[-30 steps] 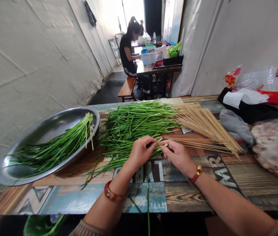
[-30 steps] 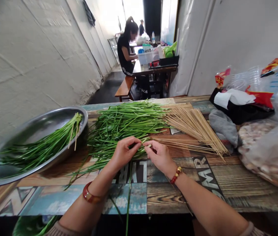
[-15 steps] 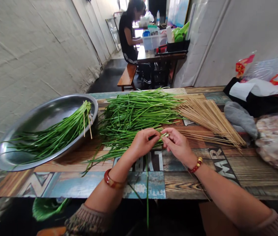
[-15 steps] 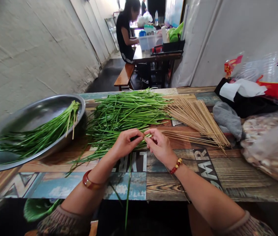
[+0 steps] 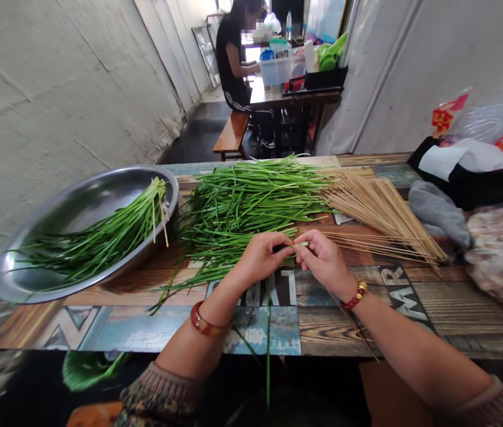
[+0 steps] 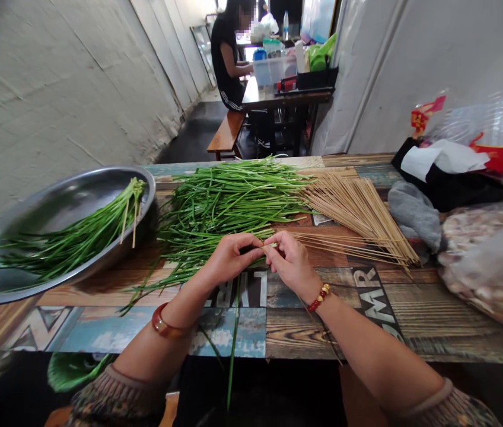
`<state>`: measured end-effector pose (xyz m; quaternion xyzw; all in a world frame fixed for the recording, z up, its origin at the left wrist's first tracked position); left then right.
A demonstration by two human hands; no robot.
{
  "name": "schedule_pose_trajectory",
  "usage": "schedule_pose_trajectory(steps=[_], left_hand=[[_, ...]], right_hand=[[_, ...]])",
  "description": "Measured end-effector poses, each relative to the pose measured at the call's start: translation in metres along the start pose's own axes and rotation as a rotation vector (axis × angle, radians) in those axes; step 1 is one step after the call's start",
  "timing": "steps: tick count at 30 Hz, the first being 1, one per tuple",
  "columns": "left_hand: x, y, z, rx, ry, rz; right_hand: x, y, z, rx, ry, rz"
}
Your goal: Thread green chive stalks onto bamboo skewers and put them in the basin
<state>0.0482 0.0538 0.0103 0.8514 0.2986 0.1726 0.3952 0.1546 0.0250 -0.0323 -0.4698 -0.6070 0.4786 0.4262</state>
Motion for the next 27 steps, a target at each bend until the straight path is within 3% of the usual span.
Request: schedule_pose_trajectory(steps=[5,10,12,19,24,27], left_hand=[[0.0,-0.003,-0.005,-0.04,-0.011,-0.009],[-0.007,-0.012,-0.035,0.01,0.22,-0.069],[-0.008,-0.01,-0.038,0.055,0.246,-0.038],[-0.002,-0.011,-0.018,0.14,0.054,0.002],[0.0,-0.015,-0.006,0.124,-0.061,-0.026],[0.001,-0.015,0.0,0.155,-0.129,-0.027]], right_hand=[[0.0,-0.001,-0.001,0.052,-0.037,0.024],[-0.001,0.0,-0.002,0.076,-0.099,0.104],[-0.002,-0.001,0.0,0.074,-0.159,0.122],[-0.006,-0.013,0.006,0.052,-0.342,0.122],[-0.006,-0.017,0.001,0.015,-0.306,0.101],[-0.008,-0.019,0.006,0.001,-0.372,0.075]])
Point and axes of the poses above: each hand's wrist, its own x-axis towards the middle knuckle, its own z-axis out of the palm, y = z × x, the point moved 9 cm from there along x, towards the middle knuckle, and after that the axes turned 13 degrees about -y, right-handed, at the moved point
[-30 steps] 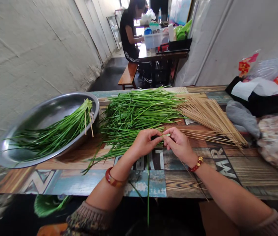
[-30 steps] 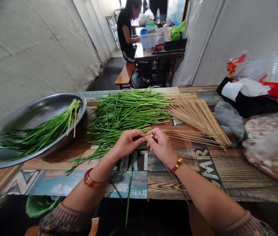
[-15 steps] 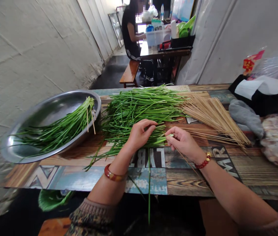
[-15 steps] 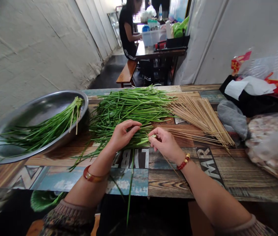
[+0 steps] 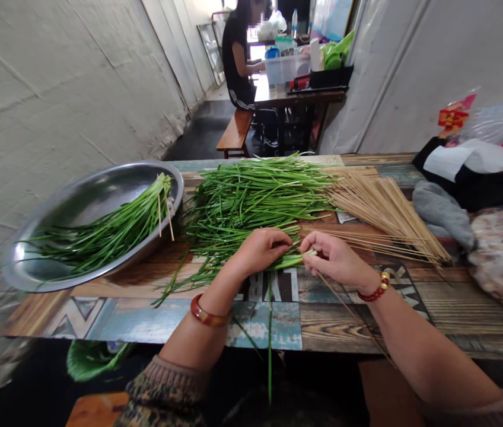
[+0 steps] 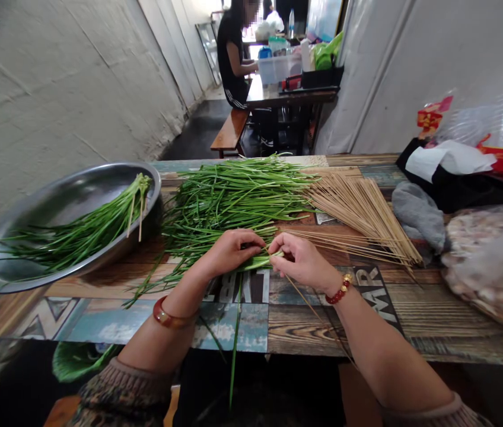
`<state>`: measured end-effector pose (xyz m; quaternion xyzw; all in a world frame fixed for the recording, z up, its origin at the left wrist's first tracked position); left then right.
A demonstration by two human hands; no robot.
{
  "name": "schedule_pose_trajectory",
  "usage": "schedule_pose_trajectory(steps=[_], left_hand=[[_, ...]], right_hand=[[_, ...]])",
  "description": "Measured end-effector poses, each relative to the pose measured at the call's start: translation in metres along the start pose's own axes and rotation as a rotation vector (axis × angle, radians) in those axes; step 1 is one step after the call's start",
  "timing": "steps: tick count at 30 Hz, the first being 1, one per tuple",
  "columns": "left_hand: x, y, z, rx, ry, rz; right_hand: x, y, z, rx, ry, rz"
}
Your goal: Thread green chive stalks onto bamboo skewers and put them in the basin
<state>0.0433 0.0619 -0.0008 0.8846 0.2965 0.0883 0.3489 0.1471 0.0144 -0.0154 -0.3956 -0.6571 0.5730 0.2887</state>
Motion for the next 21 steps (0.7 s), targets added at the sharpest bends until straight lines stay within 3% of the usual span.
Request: schedule_pose_trajectory(steps=[4,13,17,21], left_hand=[[0.0,0.0,0.001,0.103,-0.026,-0.015],[-0.002,0.005,0.002,0.352,-0.032,-0.017],[-0.003,0.012,0.0,0.322,-0.023,0.044],[-0.002,0.014,0.01,0.266,-0.115,0.118]], right_hand=[[-0.002,0.0,0.009,-0.058,-0.108,-0.009],[-0.002,0.0,0.013,-0.115,-0.151,-0.018],[-0.002,0.0,0.012,-0.116,-0.152,-0.006],[-0.002,-0.003,0.013,-0.166,-0.152,-0.027]])
Point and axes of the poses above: each hand's wrist, its own x-axis towards the middle knuckle, its own z-axis out of the palm, y = z × x, the point moved 9 cm from there along x, towards the middle knuckle, and after that the axes turned 13 degrees about -y, right-handed, at the moved point
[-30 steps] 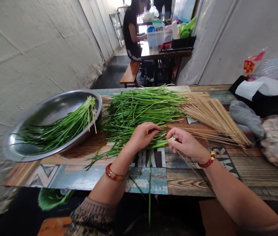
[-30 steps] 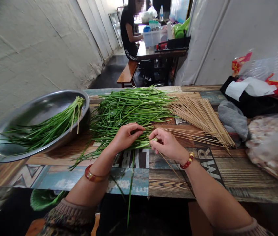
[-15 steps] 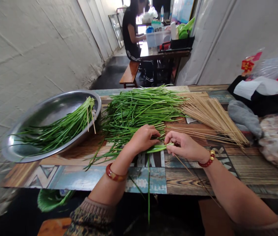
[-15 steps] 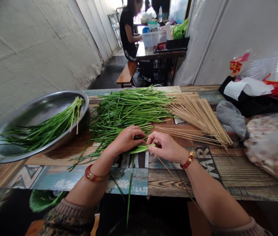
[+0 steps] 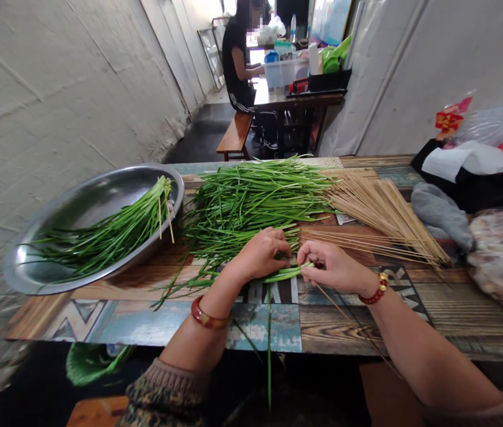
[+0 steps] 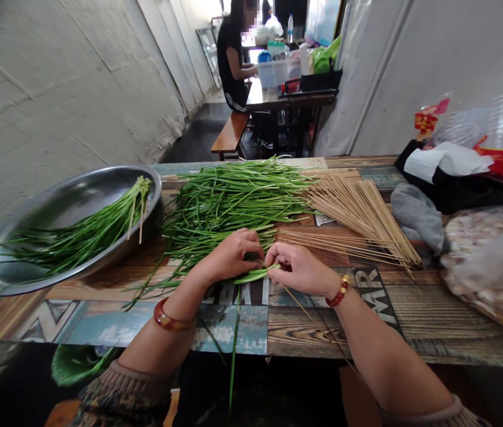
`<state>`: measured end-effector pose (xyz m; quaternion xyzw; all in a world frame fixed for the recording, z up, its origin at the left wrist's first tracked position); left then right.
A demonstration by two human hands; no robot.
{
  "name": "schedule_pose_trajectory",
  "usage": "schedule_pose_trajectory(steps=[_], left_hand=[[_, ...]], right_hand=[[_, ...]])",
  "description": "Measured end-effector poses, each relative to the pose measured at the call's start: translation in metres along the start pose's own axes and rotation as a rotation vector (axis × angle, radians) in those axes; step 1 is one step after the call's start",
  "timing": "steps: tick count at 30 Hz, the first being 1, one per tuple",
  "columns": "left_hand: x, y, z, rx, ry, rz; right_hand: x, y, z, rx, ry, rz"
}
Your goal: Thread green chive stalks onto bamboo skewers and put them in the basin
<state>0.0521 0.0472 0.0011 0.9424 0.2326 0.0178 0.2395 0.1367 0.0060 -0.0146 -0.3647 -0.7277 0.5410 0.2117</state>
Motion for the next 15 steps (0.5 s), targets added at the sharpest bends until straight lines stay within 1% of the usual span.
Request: schedule_pose_trajectory(steps=[3,6,10,13,15], left_hand=[[0.002,0.0,0.006,0.002,-0.039,0.011],[0.002,0.001,0.007,0.033,-0.03,0.008],[0.002,0.001,0.008,0.039,-0.014,0.001],[0.001,-0.005,0.006,-0.004,0.028,-0.036],[-0.001,-0.011,0.0,-0.056,0.097,-0.087]], right_hand=[[0.001,-0.004,0.001,-0.052,-0.009,-0.018],[0.002,-0.005,0.001,-0.057,-0.004,-0.024],[0.002,-0.002,0.003,-0.009,0.001,-0.014],[0.003,0.004,0.003,0.06,0.009,0.017],[0.005,0.009,0.002,0.117,0.031,0.042]])
Point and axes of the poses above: each hand's wrist, its own x-axis towards the middle knuckle, its own z-axis out of the palm, y = z × x, the point moved 9 cm from there along x, towards the middle knuckle, and after that the axes turned 13 degrees about -y, right-handed, at the moved point
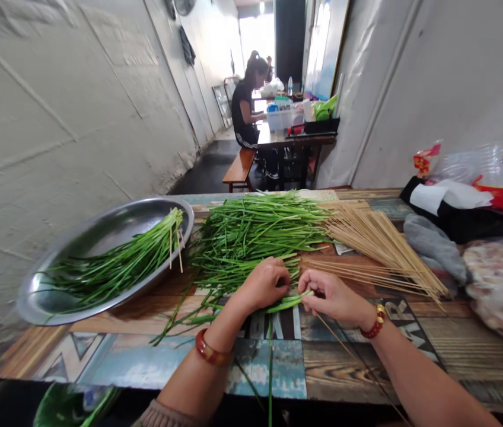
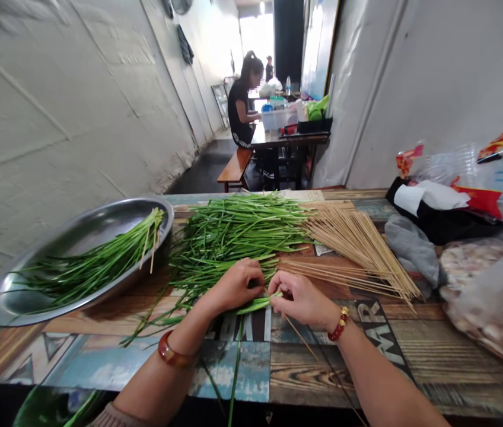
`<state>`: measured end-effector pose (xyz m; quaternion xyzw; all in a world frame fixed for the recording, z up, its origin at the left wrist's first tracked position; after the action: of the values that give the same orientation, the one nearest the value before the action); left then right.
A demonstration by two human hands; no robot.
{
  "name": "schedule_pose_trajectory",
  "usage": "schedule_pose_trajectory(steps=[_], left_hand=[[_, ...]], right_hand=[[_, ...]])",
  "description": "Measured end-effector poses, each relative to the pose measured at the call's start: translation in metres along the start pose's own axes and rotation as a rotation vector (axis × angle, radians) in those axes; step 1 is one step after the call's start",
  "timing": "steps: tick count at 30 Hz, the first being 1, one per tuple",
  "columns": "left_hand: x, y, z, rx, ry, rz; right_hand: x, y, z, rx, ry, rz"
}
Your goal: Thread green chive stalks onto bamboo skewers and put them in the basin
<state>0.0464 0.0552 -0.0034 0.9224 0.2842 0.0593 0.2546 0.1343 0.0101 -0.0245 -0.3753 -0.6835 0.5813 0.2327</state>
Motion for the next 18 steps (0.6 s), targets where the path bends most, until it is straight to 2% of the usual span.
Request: schedule_pose_trajectory(steps=[3,9,13,18], left_hand=[[-0.003,-0.006,-0.013,-0.14,0.135,-0.051],[-0.012,-0.018,-0.025,-0.531,0.301,-0.098],[-0.012,-0.03,-0.015,-0.817,0.297,-0.144],[-0.01,-0.033,-0.011,-0.87,0.307,-0.139]], right_hand=[[0.004,0.003,-0.006,0.046,0.083,-0.007],[0.014,0.011,-0.009,0.147,0.165,-0.023],[0.017,0.014,-0.012,0.194,0.179,-0.019],[0.018,0.015,-0.013,0.208,0.156,0.001]])
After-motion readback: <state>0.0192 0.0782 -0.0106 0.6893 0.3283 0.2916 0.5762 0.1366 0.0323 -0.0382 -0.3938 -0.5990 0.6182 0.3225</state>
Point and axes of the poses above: each hand's wrist, its own x-axis towards the middle knuckle, its own z-axis out of the palm, y = z × x, the point moved 9 cm from there along x, towards the middle knuckle, and after that the axes turned 13 degrees about -y, right-handed, at the moved point
